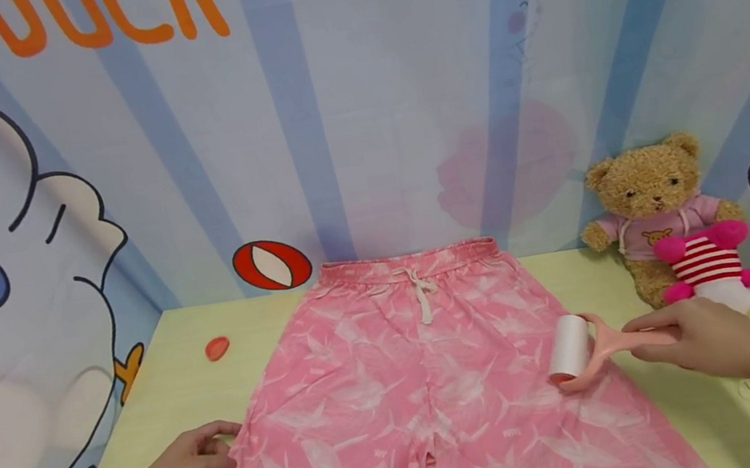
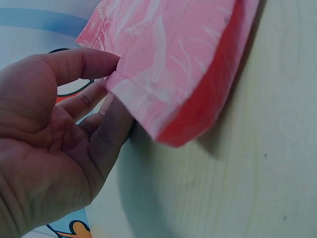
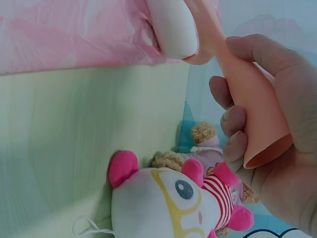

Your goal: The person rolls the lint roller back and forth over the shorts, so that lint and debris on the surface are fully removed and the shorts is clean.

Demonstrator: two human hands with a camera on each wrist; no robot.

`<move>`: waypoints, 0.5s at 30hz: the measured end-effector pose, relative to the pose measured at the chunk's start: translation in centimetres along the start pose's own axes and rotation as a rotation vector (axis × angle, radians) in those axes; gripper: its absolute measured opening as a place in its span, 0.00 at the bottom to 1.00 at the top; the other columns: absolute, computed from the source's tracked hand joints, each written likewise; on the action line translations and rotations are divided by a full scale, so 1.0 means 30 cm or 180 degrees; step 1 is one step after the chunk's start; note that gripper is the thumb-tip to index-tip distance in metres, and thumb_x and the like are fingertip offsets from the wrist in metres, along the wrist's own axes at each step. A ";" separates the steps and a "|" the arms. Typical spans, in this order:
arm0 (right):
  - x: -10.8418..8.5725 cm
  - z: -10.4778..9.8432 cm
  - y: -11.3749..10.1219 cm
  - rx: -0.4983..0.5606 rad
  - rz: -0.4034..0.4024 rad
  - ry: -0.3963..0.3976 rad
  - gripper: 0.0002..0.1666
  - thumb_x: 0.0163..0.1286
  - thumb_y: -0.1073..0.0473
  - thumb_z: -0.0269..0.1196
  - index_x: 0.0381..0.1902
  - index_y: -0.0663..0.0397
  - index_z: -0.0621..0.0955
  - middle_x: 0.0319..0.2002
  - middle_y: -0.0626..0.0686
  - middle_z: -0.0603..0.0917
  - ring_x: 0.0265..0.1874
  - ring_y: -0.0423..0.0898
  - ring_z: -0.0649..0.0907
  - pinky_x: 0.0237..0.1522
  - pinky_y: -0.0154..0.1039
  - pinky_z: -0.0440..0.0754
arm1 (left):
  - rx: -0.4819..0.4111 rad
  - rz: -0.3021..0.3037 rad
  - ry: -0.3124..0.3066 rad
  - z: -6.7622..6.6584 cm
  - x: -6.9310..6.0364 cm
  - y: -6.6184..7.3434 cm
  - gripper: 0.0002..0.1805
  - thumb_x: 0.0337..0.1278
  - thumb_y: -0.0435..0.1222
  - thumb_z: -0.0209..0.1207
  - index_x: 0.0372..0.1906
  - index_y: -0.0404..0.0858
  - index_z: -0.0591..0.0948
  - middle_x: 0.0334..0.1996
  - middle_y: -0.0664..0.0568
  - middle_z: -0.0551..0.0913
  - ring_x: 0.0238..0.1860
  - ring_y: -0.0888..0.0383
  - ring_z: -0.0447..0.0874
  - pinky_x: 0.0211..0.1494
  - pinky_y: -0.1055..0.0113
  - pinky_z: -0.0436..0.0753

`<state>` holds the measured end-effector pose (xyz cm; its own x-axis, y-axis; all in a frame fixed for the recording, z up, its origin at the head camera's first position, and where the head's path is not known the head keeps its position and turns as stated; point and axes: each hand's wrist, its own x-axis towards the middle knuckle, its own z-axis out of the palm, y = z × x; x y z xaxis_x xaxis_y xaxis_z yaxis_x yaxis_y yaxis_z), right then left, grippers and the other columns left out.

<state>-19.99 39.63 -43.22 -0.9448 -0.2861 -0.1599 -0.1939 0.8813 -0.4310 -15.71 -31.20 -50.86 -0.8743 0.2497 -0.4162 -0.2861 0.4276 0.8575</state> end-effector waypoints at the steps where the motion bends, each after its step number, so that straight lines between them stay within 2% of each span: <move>1: 0.003 0.005 -0.002 0.0058 -0.0014 -0.0008 0.28 0.70 0.43 0.69 0.58 0.56 0.87 0.15 0.44 0.74 0.12 0.40 0.70 0.20 0.37 0.69 | 0.0000 -0.0001 0.0000 0.000 0.000 -0.001 0.27 0.62 0.31 0.64 0.66 0.28 0.74 0.33 0.46 0.80 0.25 0.55 0.77 0.30 0.64 0.78; 6: 0.030 0.034 -0.024 0.0141 -0.0176 0.0017 0.27 0.71 0.43 0.68 0.60 0.55 0.86 0.20 0.44 0.75 0.14 0.39 0.68 0.21 0.38 0.70 | -0.0010 0.0009 -0.0006 -0.001 0.001 -0.002 0.27 0.62 0.30 0.64 0.66 0.28 0.74 0.32 0.46 0.80 0.25 0.55 0.77 0.30 0.64 0.78; 15: 0.120 0.101 -0.111 0.0345 -0.0493 0.0150 0.25 0.71 0.42 0.68 0.59 0.48 0.87 0.36 0.42 0.87 0.20 0.37 0.72 0.25 0.37 0.72 | 0.0022 0.0007 0.0004 0.002 -0.002 0.004 0.27 0.61 0.30 0.64 0.65 0.28 0.74 0.32 0.46 0.81 0.25 0.56 0.77 0.30 0.64 0.78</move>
<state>-21.94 34.54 -45.06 -0.9177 -0.3949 -0.0435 -0.3107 0.7817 -0.5407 -15.68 -31.11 -50.75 -0.8754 0.2494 -0.4140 -0.2816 0.4331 0.8562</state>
